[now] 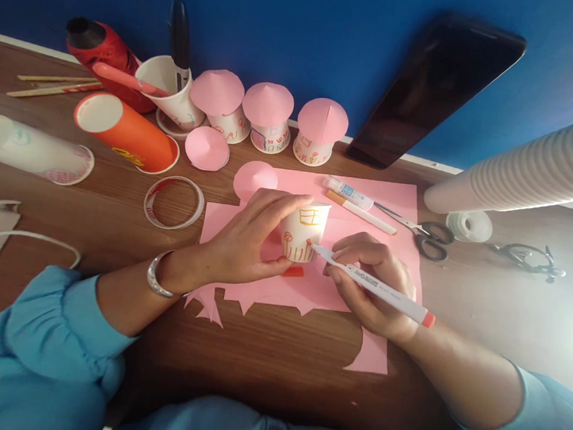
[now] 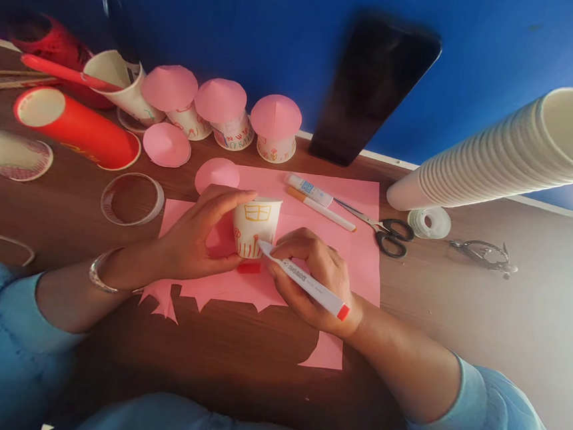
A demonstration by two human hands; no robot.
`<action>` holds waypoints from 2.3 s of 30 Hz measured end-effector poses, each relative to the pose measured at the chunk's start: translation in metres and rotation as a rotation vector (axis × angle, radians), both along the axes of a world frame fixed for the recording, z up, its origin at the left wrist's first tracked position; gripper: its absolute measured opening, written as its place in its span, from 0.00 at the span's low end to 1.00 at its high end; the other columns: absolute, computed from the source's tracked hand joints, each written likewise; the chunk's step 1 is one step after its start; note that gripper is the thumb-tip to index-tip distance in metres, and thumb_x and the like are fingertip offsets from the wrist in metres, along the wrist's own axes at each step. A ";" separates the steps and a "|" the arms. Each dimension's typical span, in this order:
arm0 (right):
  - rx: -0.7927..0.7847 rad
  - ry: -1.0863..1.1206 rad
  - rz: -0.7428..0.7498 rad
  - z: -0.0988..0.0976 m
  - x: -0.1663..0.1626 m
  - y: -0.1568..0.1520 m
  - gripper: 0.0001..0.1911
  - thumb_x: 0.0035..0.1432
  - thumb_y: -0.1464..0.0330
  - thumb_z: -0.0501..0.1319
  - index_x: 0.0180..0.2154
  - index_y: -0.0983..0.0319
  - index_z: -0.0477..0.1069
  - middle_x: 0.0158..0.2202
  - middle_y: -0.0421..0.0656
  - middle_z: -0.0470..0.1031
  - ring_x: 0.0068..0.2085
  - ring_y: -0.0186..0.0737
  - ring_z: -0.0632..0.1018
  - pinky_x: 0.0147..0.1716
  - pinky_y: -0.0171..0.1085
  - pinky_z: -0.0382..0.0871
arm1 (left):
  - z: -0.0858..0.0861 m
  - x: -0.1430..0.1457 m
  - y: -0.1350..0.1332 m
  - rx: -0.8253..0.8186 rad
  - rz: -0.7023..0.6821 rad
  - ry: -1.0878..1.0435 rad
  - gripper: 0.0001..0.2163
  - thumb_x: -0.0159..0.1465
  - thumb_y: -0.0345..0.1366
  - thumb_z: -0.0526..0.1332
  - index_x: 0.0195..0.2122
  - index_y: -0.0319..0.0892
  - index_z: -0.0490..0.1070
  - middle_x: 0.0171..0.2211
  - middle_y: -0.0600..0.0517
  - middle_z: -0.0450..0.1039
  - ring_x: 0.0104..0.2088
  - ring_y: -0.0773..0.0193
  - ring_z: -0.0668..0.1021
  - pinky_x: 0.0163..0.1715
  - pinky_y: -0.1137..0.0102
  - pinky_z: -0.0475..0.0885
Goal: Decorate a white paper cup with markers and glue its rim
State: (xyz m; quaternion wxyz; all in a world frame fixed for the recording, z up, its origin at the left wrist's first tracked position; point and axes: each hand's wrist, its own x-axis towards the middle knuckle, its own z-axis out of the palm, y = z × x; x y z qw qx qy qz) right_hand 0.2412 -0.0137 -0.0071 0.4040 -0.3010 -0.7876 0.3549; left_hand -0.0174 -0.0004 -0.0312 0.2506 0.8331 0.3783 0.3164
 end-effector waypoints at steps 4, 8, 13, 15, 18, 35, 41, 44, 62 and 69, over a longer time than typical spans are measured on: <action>-0.002 0.056 -0.010 0.000 0.001 0.001 0.12 0.67 0.77 0.65 0.48 0.56 0.70 0.35 0.41 0.79 0.38 0.42 0.84 0.36 0.41 0.80 | -0.001 0.000 0.000 0.008 0.002 -0.002 0.42 0.63 0.39 0.73 0.76 0.51 0.55 0.65 0.40 0.72 0.63 0.43 0.74 0.63 0.47 0.74; -0.018 0.123 -0.071 0.000 0.001 0.001 0.11 0.67 0.76 0.66 0.47 0.57 0.71 0.35 0.41 0.78 0.35 0.40 0.83 0.33 0.41 0.80 | -0.002 0.000 0.000 0.021 -0.009 -0.020 0.43 0.64 0.40 0.73 0.76 0.51 0.54 0.65 0.40 0.72 0.63 0.44 0.74 0.63 0.48 0.74; 0.009 0.053 -0.024 0.003 0.001 0.001 0.12 0.66 0.77 0.64 0.47 0.56 0.71 0.33 0.41 0.78 0.35 0.42 0.83 0.31 0.41 0.79 | -0.002 0.000 0.000 0.030 -0.009 -0.030 0.43 0.63 0.40 0.73 0.76 0.51 0.54 0.64 0.41 0.72 0.63 0.44 0.74 0.63 0.48 0.74; 0.042 0.034 -0.010 0.005 0.002 0.002 0.13 0.66 0.78 0.64 0.47 0.56 0.71 0.32 0.41 0.78 0.35 0.42 0.83 0.31 0.41 0.80 | -0.002 0.000 0.000 0.028 -0.007 -0.017 0.43 0.63 0.40 0.73 0.76 0.50 0.54 0.64 0.40 0.72 0.63 0.44 0.74 0.63 0.48 0.74; 0.064 0.010 -0.029 0.006 0.001 0.002 0.13 0.66 0.78 0.65 0.47 0.56 0.72 0.33 0.42 0.80 0.35 0.43 0.83 0.33 0.42 0.81 | -0.002 0.000 0.000 0.010 0.000 0.001 0.42 0.64 0.40 0.72 0.76 0.51 0.54 0.65 0.40 0.72 0.63 0.44 0.74 0.63 0.47 0.74; 0.049 -0.033 -0.009 0.006 0.003 0.003 0.12 0.65 0.76 0.66 0.47 0.55 0.73 0.37 0.42 0.82 0.37 0.43 0.85 0.35 0.41 0.83 | -0.002 0.000 0.000 0.034 0.003 0.003 0.42 0.64 0.42 0.72 0.76 0.50 0.54 0.64 0.40 0.72 0.62 0.45 0.74 0.62 0.48 0.75; 0.052 -0.045 -0.009 0.004 0.004 0.001 0.12 0.67 0.76 0.65 0.47 0.55 0.73 0.37 0.42 0.81 0.37 0.42 0.85 0.35 0.41 0.83 | -0.002 0.001 0.001 0.049 -0.013 -0.020 0.42 0.65 0.41 0.71 0.77 0.51 0.53 0.63 0.41 0.72 0.61 0.45 0.74 0.62 0.50 0.75; 0.061 -0.031 -0.005 0.004 0.004 0.002 0.12 0.66 0.76 0.65 0.47 0.55 0.73 0.37 0.42 0.81 0.37 0.42 0.85 0.36 0.41 0.83 | -0.002 0.001 0.001 0.051 -0.016 -0.036 0.42 0.65 0.41 0.72 0.76 0.50 0.54 0.62 0.41 0.72 0.60 0.46 0.75 0.61 0.50 0.75; 0.124 -0.103 -0.069 0.004 0.003 0.000 0.10 0.67 0.76 0.64 0.46 0.56 0.71 0.36 0.42 0.81 0.38 0.42 0.85 0.36 0.40 0.81 | 0.000 0.002 -0.002 0.053 0.013 -0.025 0.42 0.63 0.38 0.73 0.75 0.48 0.55 0.64 0.40 0.72 0.61 0.45 0.75 0.62 0.50 0.74; 0.119 -0.094 -0.068 -0.001 0.002 0.000 0.09 0.69 0.74 0.64 0.47 0.57 0.71 0.37 0.43 0.81 0.38 0.41 0.85 0.37 0.39 0.81 | 0.000 0.002 -0.001 0.083 0.005 -0.031 0.40 0.64 0.37 0.71 0.74 0.44 0.56 0.64 0.39 0.71 0.62 0.47 0.74 0.63 0.52 0.74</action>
